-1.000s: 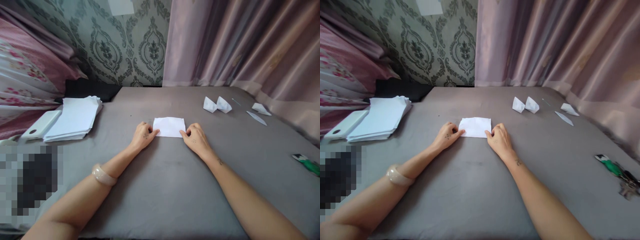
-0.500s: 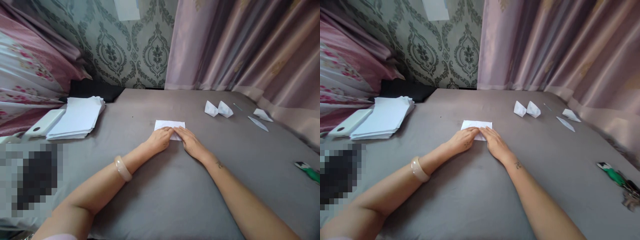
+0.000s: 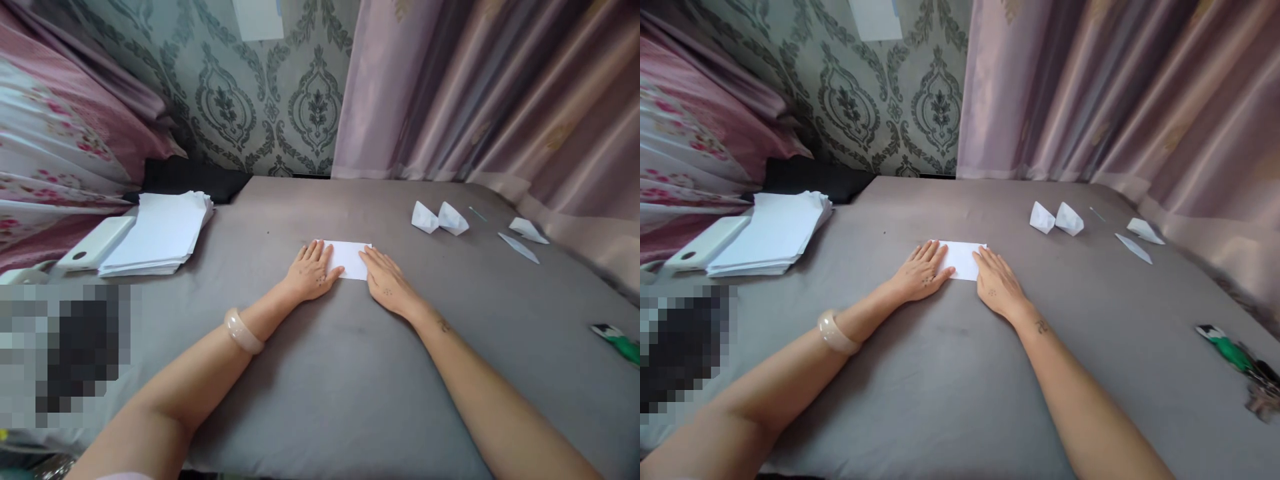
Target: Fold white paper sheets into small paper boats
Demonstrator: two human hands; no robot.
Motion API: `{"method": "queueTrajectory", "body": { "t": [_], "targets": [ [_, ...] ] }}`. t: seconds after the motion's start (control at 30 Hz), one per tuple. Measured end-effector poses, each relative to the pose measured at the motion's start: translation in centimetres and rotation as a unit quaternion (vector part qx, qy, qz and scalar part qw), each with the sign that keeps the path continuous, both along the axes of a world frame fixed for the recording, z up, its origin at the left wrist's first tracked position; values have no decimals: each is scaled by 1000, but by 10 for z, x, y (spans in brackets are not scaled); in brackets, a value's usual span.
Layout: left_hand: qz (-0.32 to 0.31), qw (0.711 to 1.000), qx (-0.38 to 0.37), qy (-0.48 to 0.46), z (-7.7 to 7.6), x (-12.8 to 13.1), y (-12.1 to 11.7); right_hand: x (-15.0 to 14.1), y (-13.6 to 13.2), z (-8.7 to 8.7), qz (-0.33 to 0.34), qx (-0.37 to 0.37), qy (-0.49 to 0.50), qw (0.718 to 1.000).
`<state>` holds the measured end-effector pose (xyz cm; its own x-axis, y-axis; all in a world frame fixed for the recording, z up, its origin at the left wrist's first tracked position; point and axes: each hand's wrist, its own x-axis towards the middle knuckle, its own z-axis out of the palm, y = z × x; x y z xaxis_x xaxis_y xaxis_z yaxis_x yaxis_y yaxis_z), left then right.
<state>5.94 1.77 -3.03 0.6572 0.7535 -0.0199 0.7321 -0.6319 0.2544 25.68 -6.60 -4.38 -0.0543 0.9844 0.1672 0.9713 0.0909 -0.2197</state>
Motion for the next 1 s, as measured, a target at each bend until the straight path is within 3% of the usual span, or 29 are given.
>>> {"method": "queueTrajectory", "body": {
  "t": [0.27,0.37,0.47,0.6,0.7,0.83,1.0],
  "targets": [
    [80,997,-11,-4,2,-16,25,-1,2,-1,-1,5,-15,1000],
    [96,992,80,-37,9,-21,23,-5,0,4,-11,-2,-31,999],
    [46,982,164,-77,18,-18,2,-15,-7,14,-23,-9,-52,998],
    [-98,987,115,-52,23,-8,-32,-30,-23,28,-37,-10,-77,996],
    [-81,993,70,-42,19,-6,-41,-36,-34,32,-60,-10,-78,995],
    [-55,994,52,-76,13,-12,-31,-32,-42,36,-60,-20,-62,996],
    [-106,989,92,-43,16,-17,-21,-17,-45,42,-15,-45,-38,998]
  ]
}}
